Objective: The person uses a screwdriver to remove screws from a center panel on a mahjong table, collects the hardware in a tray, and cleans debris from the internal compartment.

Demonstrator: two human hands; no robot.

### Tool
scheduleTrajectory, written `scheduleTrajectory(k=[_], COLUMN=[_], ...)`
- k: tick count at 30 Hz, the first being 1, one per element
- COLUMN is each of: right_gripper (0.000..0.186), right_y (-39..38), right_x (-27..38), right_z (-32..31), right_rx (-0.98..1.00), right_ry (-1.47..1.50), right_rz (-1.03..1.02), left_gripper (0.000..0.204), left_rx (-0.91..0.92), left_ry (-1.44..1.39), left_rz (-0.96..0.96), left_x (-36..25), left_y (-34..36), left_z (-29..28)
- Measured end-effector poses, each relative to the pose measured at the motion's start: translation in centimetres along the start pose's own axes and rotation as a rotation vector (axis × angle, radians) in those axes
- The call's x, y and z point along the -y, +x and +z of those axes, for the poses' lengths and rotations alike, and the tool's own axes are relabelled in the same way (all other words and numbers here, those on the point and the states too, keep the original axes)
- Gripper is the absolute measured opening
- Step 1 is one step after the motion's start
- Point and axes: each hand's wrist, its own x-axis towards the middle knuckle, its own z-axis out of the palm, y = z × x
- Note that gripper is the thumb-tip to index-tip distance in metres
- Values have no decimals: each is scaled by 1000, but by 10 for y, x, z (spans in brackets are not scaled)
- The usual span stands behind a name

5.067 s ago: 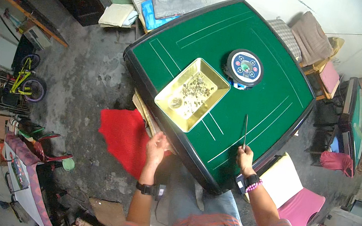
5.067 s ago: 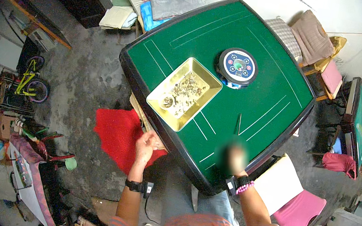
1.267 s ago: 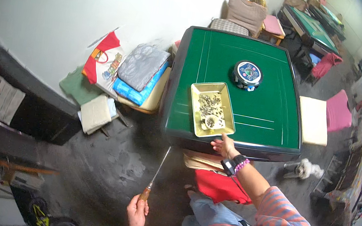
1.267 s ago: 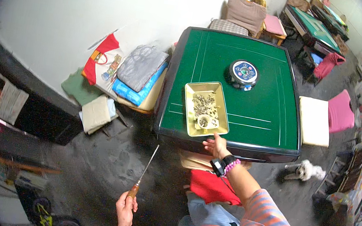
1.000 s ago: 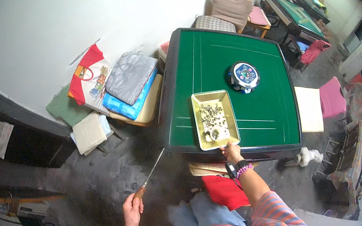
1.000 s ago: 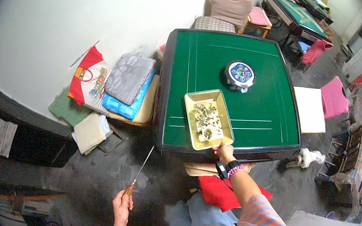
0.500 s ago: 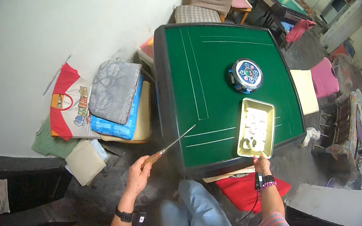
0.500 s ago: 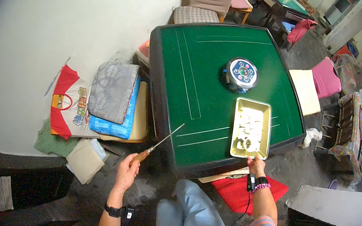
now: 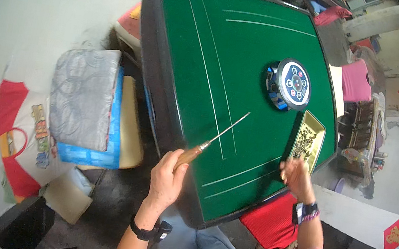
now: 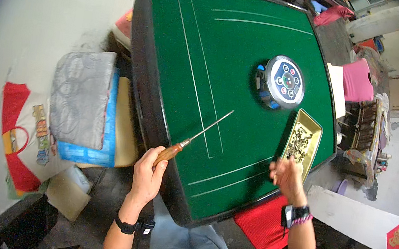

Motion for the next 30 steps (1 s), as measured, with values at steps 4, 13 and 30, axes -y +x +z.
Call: scheduleTrajectory(k=[4, 13, 30], right_gripper=[57, 29, 28], right_y=[98, 184, 181], right_x=[66, 56, 50], right_z=[62, 22, 31], right_rx=[-169, -428, -560], right_ry=[38, 264, 287], right_rz=[-130, -390, -496], left_gripper=[30, 39, 43], left_rx=[57, 250, 303], left_ry=[58, 60, 203], left_rz=[136, 211, 288], left_x=[15, 41, 39], left_y=[42, 82, 93], left_z=[-2, 4, -3])
